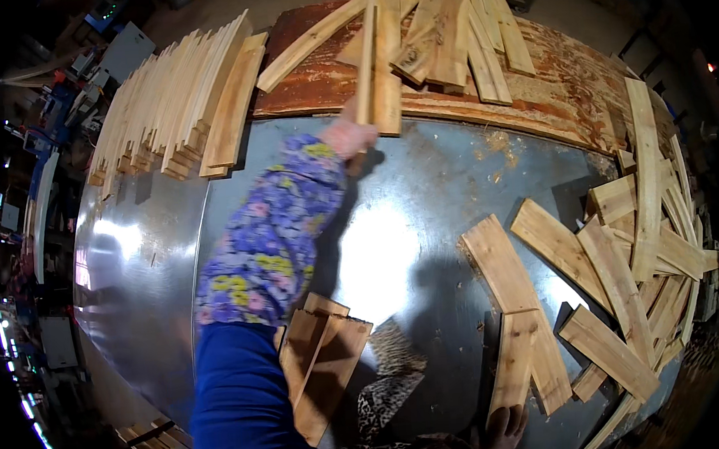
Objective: The person repeatedly picks up thin wooden planks from a pile on a metal table and stacks them into a neat pile. The person handles the planks one by one or in small groups, aligning them before placing them in the stack.
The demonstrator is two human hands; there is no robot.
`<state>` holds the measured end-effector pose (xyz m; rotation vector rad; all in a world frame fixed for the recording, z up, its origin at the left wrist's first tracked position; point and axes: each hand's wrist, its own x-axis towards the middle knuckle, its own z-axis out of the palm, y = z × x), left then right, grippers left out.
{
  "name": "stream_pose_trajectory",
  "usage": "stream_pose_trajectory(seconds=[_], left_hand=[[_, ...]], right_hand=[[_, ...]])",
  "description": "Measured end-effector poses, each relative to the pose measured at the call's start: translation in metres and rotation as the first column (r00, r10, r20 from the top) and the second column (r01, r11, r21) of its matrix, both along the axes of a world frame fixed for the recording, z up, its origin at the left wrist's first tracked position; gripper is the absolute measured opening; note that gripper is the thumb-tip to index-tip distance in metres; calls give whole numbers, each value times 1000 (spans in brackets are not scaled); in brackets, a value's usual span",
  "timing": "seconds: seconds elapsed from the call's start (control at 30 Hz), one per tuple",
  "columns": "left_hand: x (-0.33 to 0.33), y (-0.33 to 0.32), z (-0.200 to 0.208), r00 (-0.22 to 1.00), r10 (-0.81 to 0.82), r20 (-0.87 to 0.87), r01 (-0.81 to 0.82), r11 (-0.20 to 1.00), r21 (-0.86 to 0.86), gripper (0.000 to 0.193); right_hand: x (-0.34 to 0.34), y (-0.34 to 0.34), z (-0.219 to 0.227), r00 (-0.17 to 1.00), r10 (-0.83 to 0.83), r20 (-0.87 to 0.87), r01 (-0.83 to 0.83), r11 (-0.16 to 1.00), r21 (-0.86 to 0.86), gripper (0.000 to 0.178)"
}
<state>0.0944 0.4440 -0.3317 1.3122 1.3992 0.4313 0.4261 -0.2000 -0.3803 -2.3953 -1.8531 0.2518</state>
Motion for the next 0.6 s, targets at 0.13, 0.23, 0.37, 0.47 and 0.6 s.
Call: stream_pose_trajectory(seconds=[0.13,0.23,0.37,0.47,0.6], left_hand=[[9,24,-26,986,159,60,-169,955,243,87],[-25,33,12,842,258,-473,-73,924,374,76],[-103,43,42,663,260,-702,-144,964,221,65],[-78,15,26,900,102,-423,-70,994,89,84],[-52,-2,-4,978,-71,-194,63,997,-51,100]], right_hand=[[-4,5,13,998,-66,-9,66,998,-5,75],[-2,6,16,1000,-19,-2,19,998,56,75],[12,9,16,998,21,-55,-21,1000,6,74],[3,10,18,998,9,-55,-9,1000,12,73],[2,20,29,996,11,-93,-11,1000,2,71]])
